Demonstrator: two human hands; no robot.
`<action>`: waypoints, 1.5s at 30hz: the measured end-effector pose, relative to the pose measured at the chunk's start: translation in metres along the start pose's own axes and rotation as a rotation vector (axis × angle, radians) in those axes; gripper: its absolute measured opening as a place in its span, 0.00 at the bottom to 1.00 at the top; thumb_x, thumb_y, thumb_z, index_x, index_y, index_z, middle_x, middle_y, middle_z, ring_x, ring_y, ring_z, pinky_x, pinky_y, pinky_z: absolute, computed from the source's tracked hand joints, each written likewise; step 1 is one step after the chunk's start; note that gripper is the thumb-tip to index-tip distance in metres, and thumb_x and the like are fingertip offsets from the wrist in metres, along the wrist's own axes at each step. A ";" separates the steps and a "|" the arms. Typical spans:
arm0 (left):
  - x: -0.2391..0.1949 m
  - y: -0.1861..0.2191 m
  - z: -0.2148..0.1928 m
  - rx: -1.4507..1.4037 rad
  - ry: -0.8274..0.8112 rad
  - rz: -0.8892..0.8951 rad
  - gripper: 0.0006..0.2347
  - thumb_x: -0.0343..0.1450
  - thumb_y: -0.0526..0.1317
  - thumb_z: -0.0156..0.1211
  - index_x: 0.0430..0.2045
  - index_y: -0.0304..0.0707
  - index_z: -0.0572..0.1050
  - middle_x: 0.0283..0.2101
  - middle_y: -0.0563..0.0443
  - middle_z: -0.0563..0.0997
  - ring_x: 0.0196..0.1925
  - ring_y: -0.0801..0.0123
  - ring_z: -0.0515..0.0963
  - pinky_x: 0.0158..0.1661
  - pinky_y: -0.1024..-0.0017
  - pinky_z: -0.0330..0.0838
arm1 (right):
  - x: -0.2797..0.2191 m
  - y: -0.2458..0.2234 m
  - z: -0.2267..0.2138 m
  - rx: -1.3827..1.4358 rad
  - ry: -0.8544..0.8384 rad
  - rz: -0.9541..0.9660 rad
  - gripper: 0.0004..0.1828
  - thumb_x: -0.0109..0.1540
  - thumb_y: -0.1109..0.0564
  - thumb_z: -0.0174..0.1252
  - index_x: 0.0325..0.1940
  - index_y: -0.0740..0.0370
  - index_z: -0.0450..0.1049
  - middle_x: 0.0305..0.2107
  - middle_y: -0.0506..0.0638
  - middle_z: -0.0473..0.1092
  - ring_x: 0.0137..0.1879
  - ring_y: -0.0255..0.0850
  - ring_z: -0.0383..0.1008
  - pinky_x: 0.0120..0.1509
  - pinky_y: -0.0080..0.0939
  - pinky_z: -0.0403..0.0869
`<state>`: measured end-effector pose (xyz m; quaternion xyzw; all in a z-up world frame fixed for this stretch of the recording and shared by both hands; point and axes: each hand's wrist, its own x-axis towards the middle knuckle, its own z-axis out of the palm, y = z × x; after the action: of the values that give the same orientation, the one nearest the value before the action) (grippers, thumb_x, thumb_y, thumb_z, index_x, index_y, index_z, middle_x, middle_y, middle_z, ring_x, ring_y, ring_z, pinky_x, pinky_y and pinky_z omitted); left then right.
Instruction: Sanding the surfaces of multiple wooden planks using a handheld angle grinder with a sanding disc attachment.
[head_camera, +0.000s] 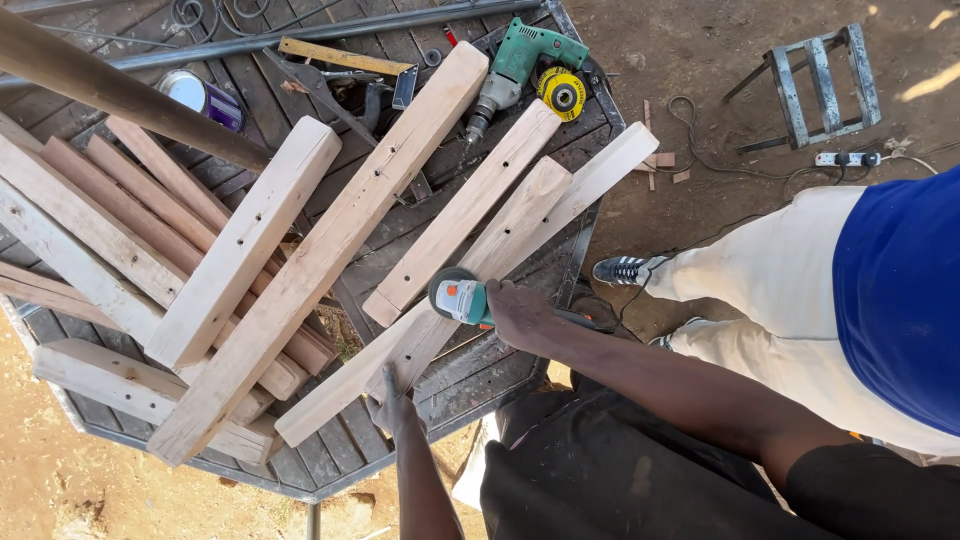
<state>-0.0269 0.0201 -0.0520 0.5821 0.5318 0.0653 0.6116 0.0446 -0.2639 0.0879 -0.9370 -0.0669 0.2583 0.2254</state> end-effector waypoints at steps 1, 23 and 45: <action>-0.014 0.013 0.003 0.002 0.004 -0.004 0.37 0.60 0.51 0.85 0.58 0.33 0.68 0.52 0.27 0.75 0.51 0.42 0.81 0.46 0.52 0.80 | 0.001 -0.003 0.001 -0.014 -0.022 0.015 0.19 0.59 0.64 0.54 0.54 0.73 0.64 0.32 0.64 0.68 0.34 0.60 0.80 0.30 0.54 0.80; -0.036 0.050 0.002 0.046 0.008 -0.008 0.35 0.61 0.50 0.84 0.58 0.33 0.69 0.54 0.27 0.74 0.54 0.44 0.79 0.45 0.54 0.80 | -0.002 0.069 -0.048 0.160 -0.005 0.399 0.39 0.63 0.59 0.58 0.72 0.82 0.52 0.51 0.76 0.69 0.45 0.68 0.79 0.37 0.61 0.79; -0.005 0.008 0.008 0.088 0.000 0.007 0.38 0.60 0.54 0.85 0.58 0.36 0.69 0.52 0.28 0.75 0.54 0.44 0.79 0.47 0.50 0.78 | 0.005 -0.001 0.010 -0.050 -0.012 -0.106 0.21 0.59 0.64 0.55 0.55 0.75 0.64 0.31 0.65 0.68 0.30 0.58 0.80 0.25 0.50 0.76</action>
<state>-0.0188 0.0145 -0.0446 0.6101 0.5321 0.0441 0.5853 0.0438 -0.2579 0.0789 -0.9360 -0.1243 0.2497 0.2149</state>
